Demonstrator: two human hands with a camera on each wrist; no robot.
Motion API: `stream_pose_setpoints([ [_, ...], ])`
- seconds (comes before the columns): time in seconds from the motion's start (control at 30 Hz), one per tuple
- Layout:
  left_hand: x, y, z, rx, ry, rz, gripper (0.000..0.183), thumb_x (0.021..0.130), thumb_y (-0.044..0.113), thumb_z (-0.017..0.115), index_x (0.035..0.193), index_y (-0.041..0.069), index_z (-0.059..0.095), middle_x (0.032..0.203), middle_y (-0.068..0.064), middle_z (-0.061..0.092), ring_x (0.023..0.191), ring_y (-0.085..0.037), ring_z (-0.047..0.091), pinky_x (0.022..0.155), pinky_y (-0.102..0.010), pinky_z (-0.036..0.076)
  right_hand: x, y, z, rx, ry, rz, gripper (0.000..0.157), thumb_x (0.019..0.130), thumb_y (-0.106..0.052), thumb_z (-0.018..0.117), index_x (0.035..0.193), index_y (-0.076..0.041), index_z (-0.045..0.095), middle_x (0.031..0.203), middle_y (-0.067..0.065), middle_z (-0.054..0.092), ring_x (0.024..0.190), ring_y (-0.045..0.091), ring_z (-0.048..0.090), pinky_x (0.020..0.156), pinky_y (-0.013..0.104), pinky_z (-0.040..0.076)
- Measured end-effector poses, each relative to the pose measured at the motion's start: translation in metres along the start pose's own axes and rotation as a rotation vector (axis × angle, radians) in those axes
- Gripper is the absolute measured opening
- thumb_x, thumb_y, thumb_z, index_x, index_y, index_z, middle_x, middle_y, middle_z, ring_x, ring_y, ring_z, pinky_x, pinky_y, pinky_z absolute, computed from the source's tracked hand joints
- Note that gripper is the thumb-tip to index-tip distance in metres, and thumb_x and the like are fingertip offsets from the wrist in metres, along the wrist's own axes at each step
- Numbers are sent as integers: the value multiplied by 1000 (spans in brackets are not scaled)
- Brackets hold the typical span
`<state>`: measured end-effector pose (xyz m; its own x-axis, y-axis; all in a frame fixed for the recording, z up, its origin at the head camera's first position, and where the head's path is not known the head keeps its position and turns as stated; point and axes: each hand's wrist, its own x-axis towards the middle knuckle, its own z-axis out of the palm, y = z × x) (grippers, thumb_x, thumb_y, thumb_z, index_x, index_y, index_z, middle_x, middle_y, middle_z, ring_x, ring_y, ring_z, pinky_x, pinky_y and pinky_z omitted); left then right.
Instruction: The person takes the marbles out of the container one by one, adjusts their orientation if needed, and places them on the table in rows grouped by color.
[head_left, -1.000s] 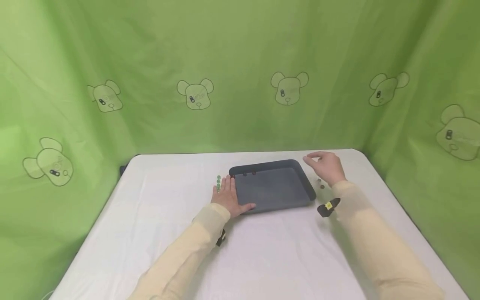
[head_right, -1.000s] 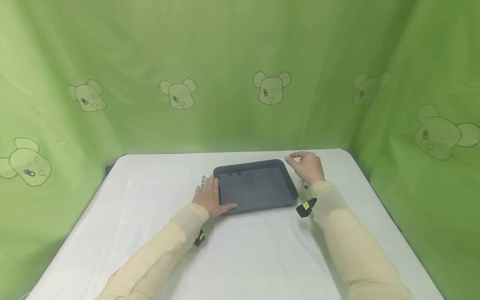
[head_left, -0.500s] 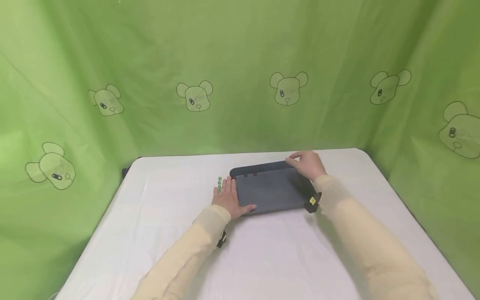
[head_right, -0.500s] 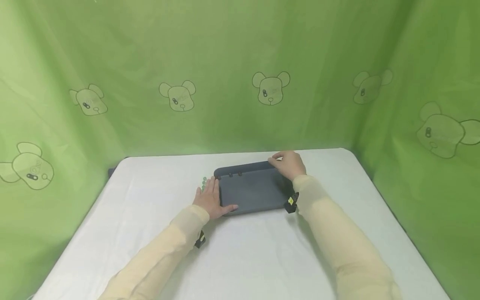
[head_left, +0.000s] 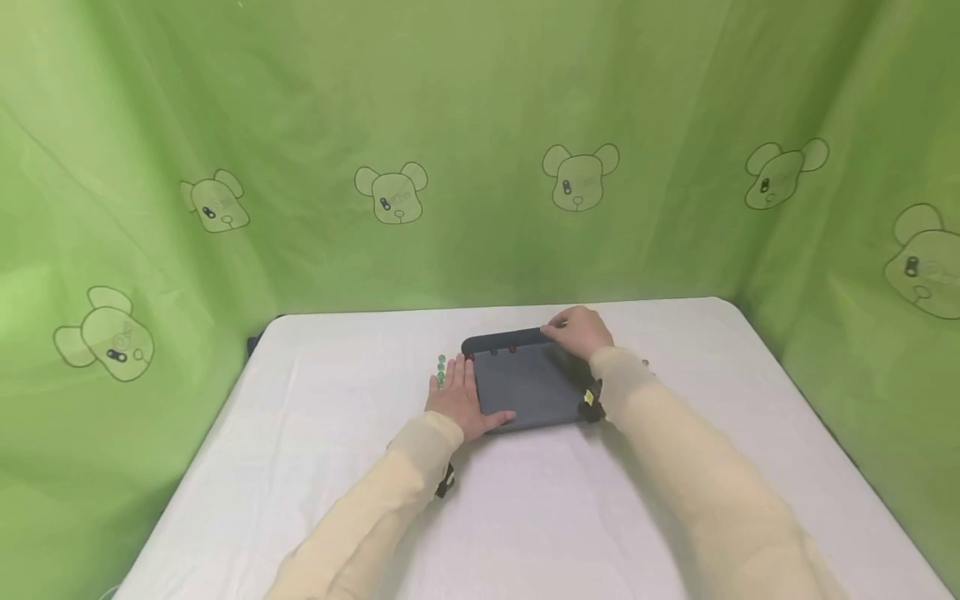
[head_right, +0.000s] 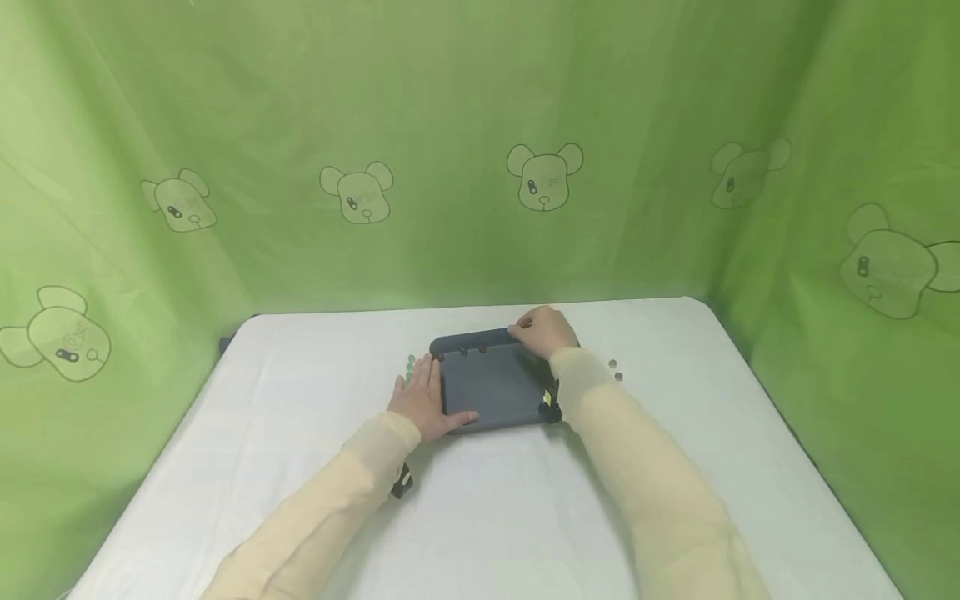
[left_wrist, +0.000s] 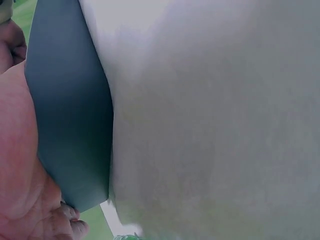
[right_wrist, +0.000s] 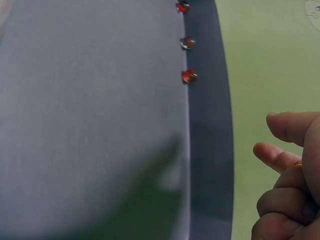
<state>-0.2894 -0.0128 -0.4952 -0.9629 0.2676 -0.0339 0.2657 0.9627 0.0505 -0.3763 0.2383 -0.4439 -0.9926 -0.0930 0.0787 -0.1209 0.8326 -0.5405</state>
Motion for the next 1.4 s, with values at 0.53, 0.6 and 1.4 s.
stream_pose_setpoints([
  [0.53,-1,0,-4,5,-6,-3,126,71,92,33,153,0,6,160,-17,5,146,-30,9,114,-54,18,19,-24,25,-24,-109,17,38,88,-41,65,105,-7,72,111,11,69,97,28,63,89,47,49],
  [0.6,-1,0,-3,11,-5,-2,125,71,92,32,153,0,6,160,-17,6,146,-30,10,114,-53,19,20,-25,27,-27,-113,23,38,87,-40,66,105,-7,72,110,11,69,95,28,63,86,46,50],
  [1.4,-2,0,-1,-5,8,9,125,71,91,34,152,-1,8,159,-18,8,146,-30,11,114,-53,20,27,-36,68,-82,-126,195,45,82,-44,71,93,-1,67,86,12,66,74,26,62,68,43,54],
])
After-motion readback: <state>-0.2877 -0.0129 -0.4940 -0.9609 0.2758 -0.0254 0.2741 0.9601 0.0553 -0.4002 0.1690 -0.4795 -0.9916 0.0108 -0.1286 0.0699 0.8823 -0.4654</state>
